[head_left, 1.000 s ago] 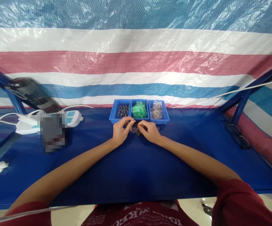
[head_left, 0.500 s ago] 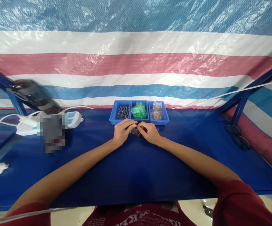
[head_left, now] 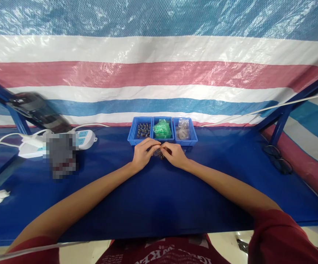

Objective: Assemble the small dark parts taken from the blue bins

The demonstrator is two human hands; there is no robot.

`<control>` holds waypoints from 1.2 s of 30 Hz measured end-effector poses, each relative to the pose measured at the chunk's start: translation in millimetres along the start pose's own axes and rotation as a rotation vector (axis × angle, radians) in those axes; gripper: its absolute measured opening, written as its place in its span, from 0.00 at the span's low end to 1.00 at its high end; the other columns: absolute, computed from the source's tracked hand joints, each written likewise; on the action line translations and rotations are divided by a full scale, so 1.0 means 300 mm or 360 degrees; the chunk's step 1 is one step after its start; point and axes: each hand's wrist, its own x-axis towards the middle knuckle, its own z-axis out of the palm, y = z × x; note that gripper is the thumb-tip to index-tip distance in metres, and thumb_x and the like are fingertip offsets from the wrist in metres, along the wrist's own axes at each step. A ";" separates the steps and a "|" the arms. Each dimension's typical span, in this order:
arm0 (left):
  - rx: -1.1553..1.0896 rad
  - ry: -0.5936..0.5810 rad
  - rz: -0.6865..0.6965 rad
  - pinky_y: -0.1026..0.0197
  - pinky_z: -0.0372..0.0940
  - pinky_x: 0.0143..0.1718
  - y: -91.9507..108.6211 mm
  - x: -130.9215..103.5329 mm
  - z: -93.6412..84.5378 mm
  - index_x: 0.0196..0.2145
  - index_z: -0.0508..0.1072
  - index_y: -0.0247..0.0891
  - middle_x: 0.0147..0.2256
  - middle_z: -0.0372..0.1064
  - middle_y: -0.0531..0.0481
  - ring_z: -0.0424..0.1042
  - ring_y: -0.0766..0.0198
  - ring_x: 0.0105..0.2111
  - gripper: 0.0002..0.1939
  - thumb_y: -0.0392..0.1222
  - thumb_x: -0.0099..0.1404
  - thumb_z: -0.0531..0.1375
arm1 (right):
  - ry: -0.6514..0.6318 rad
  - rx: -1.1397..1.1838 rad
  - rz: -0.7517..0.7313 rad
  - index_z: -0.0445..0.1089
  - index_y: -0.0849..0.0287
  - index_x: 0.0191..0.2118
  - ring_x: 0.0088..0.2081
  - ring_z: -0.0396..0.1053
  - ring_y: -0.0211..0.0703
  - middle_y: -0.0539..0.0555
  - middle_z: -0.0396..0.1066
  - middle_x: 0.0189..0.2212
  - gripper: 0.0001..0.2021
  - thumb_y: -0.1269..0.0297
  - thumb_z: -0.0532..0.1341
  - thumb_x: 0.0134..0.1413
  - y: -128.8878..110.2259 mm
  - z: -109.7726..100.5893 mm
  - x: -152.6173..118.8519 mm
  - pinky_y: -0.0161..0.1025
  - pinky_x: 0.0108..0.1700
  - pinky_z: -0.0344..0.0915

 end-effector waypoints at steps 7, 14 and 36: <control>-0.0004 0.0003 -0.0111 0.66 0.66 0.32 -0.004 -0.004 0.009 0.37 0.73 0.37 0.34 0.71 0.49 0.70 0.68 0.29 0.08 0.43 0.63 0.58 | -0.0014 0.0018 0.0001 0.67 0.60 0.33 0.23 0.62 0.35 0.49 0.67 0.22 0.09 0.65 0.53 0.60 -0.003 -0.003 0.000 0.33 0.31 0.58; 0.0019 -0.0003 -0.0020 0.65 0.67 0.34 -0.002 -0.003 0.006 0.38 0.73 0.36 0.35 0.72 0.48 0.71 0.66 0.31 0.08 0.42 0.63 0.59 | 0.0027 0.0021 -0.0059 0.67 0.60 0.31 0.23 0.61 0.35 0.48 0.66 0.21 0.10 0.65 0.52 0.60 0.004 0.003 0.000 0.32 0.30 0.58; 0.0050 0.0009 0.0077 0.65 0.68 0.33 0.003 0.001 0.006 0.40 0.73 0.37 0.37 0.71 0.46 0.72 0.66 0.33 0.08 0.41 0.63 0.58 | 0.0050 -0.0035 -0.0069 0.64 0.60 0.28 0.23 0.60 0.35 0.48 0.64 0.21 0.08 0.68 0.53 0.59 0.003 0.004 0.003 0.32 0.29 0.55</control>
